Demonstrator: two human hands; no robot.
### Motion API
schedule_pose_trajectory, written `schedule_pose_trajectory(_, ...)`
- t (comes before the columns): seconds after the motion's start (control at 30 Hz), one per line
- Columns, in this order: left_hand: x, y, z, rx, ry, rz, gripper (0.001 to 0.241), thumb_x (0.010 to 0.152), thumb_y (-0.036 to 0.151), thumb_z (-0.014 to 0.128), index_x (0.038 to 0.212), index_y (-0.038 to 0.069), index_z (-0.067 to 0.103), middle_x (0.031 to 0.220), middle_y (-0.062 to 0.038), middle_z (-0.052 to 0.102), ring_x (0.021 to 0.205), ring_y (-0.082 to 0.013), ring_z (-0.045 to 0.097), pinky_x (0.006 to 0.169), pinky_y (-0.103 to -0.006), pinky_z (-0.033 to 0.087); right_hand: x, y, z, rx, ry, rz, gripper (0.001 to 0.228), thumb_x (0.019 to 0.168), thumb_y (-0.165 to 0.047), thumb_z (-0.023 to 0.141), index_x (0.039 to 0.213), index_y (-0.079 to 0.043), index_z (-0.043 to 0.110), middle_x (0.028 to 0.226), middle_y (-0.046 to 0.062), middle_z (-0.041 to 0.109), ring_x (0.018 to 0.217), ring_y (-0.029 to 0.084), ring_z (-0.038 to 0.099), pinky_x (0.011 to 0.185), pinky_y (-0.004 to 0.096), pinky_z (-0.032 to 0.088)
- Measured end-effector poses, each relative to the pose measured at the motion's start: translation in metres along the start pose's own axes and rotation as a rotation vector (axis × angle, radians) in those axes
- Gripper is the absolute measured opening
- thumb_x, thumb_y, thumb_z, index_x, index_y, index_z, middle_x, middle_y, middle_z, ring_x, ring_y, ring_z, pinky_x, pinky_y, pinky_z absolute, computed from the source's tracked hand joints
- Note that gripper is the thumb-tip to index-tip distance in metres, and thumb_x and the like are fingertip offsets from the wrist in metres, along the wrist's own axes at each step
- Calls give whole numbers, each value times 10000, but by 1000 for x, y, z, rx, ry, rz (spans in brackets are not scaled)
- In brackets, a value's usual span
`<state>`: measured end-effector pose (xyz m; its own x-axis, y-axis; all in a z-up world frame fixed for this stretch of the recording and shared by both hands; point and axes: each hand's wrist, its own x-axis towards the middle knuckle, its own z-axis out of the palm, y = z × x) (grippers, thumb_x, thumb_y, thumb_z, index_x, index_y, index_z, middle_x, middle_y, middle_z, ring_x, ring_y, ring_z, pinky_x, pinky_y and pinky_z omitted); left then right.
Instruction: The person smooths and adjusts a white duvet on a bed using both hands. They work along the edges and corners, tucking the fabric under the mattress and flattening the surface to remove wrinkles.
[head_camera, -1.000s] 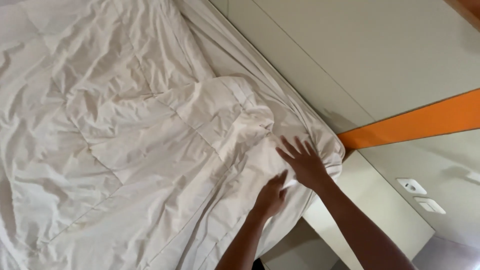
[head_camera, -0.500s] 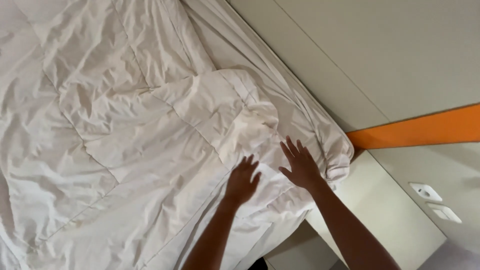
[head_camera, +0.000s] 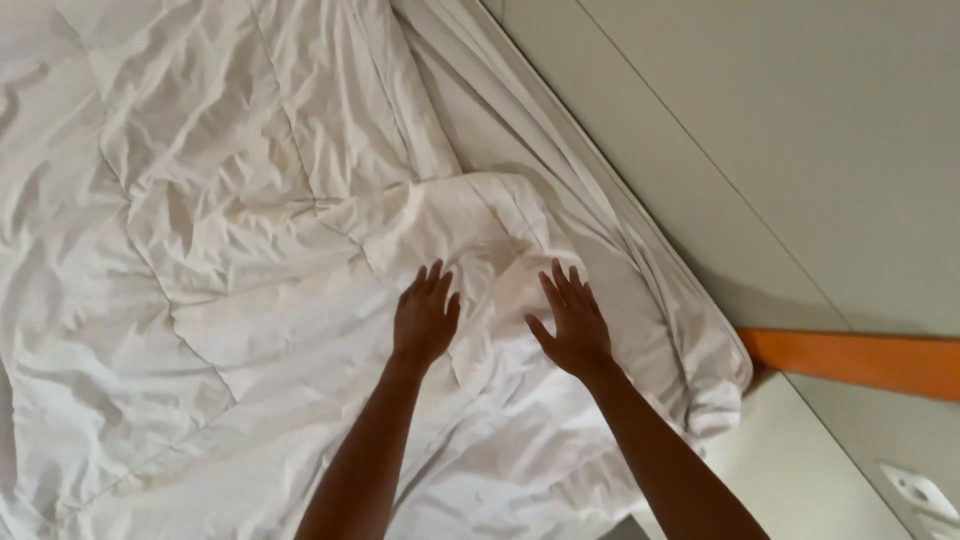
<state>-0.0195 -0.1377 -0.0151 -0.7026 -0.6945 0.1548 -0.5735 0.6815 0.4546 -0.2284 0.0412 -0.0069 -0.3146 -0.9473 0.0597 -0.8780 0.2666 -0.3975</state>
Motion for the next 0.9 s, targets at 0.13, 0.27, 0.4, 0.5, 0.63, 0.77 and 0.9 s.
schedule_pose_trajectory(0.13,49,-32,-4,49,42,17,419,961,234,616,1327,32,624,1517,-175,542,1385,-412,506,1087,-503,433,44,-5,29,0,37,9,767,980,-502,577,1603,-137,317,1727,126,198,1574,380,196,1241,548,205)
schedule_pose_trajectory(0.27,99,-54,-11,86,89,32,377,991,236,604,1312,41,634,1476,-140,590,1366,-384,536,1089,-494,434,73,-16,51,-29,30,39,797,971,-501,580,1608,-110,302,1708,159,197,1559,415,183,1220,591,211)
schedule_pose_trajectory(0.4,150,-68,-9,130,92,39,318,1024,228,591,1294,69,648,1442,-94,621,1371,-342,555,1096,-488,434,81,-19,71,-172,-223,186,859,904,-531,610,1591,-146,267,1690,135,151,1545,435,123,1141,667,198)
schedule_pose_trajectory(0.5,181,-81,4,178,49,93,317,1018,178,589,1319,100,648,1469,-63,606,1401,-325,527,1100,-504,424,76,-12,88,-123,-68,136,850,887,-543,628,1567,-135,320,1687,160,190,1534,445,171,1152,679,212)
schedule_pose_trajectory(0.63,216,-99,26,235,-13,129,432,955,88,598,1376,176,643,1542,-19,551,1454,-300,467,1108,-514,409,72,-9,96,-95,1,104,851,901,-547,631,1582,-125,344,1693,157,207,1540,438,190,1165,677,220)
schedule_pose_trajectory(0.77,237,-108,37,286,-126,238,614,807,53,667,1378,276,656,1610,-12,424,1486,-293,348,1119,-541,364,75,-10,99,-81,55,103,830,893,-530,652,1561,-111,392,1681,165,241,1534,441,216,1164,675,219)
schedule_pose_trajectory(0.9,245,-117,38,244,-202,261,461,760,113,750,1189,280,745,1638,-21,383,1499,-286,305,1160,-531,339,73,-10,102,-45,115,94,808,885,-492,667,1550,-104,420,1678,174,271,1533,445,246,1175,667,220)
